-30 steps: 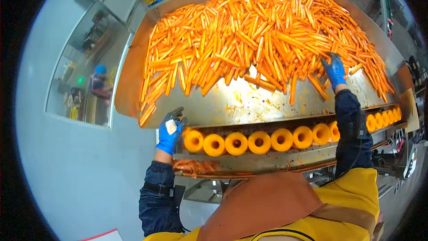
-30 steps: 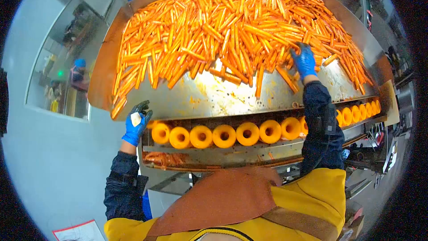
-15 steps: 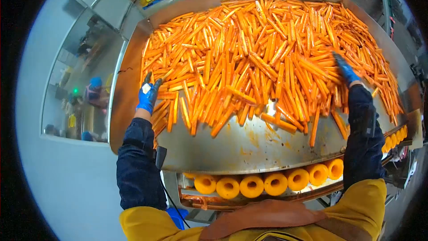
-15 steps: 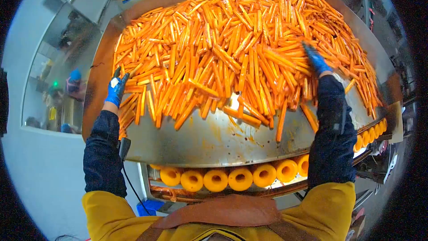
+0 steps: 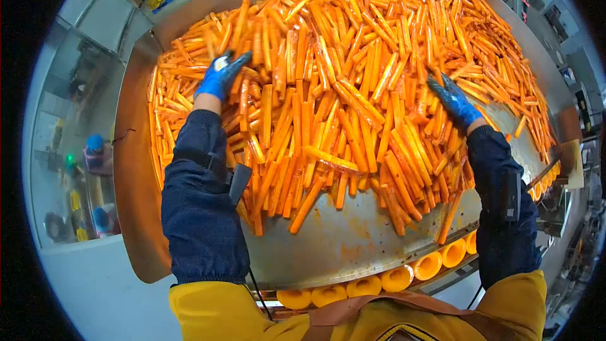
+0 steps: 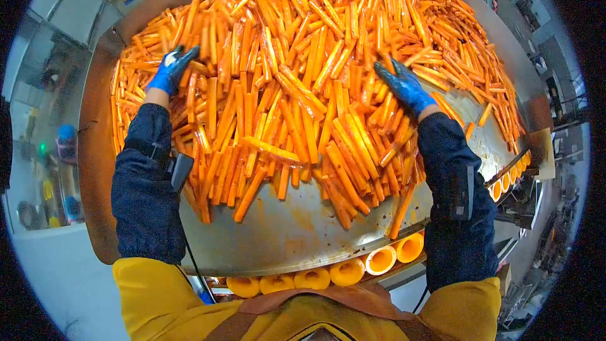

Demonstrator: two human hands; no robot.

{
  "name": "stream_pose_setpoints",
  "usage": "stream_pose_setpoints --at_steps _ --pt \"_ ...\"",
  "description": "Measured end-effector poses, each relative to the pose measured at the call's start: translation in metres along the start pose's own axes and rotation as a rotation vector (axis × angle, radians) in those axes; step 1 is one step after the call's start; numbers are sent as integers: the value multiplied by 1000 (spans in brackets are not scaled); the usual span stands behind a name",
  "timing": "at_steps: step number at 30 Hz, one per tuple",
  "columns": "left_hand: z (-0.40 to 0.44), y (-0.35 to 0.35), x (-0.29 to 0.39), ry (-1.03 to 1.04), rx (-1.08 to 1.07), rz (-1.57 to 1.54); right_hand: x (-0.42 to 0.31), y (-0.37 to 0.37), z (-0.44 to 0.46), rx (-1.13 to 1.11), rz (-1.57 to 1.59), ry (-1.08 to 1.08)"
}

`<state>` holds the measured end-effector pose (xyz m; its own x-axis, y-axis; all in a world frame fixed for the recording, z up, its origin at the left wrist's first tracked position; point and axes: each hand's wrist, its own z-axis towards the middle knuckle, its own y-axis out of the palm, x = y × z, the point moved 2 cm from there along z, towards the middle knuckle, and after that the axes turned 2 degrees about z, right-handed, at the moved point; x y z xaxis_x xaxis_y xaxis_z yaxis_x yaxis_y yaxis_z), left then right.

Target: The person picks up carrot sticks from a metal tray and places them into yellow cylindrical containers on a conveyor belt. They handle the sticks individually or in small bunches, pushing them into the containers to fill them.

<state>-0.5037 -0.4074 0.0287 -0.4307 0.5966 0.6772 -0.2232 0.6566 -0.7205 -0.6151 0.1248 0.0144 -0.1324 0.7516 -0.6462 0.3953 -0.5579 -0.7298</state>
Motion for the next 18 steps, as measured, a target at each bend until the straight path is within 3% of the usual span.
stream_pose_setpoints --at_steps 2,8,9,14,17,18 --pt "9 32 2 140 -87 -84 -14 10 3 -68 -120 -42" --pt "-100 87 98 366 -280 328 -50 34 -38 -236 -250 -204" --pt "-96 101 83 408 -377 213 -51 33 -48 -248 -267 -202" --pt "-155 114 82 427 -399 703 -18 14 -93 -177 -379 -285" --pt "-201 114 99 430 -468 825 7 -7 -117 -234 43 -309" --pt "-212 115 97 461 -470 811 17 -13 -123 -138 106 -336"
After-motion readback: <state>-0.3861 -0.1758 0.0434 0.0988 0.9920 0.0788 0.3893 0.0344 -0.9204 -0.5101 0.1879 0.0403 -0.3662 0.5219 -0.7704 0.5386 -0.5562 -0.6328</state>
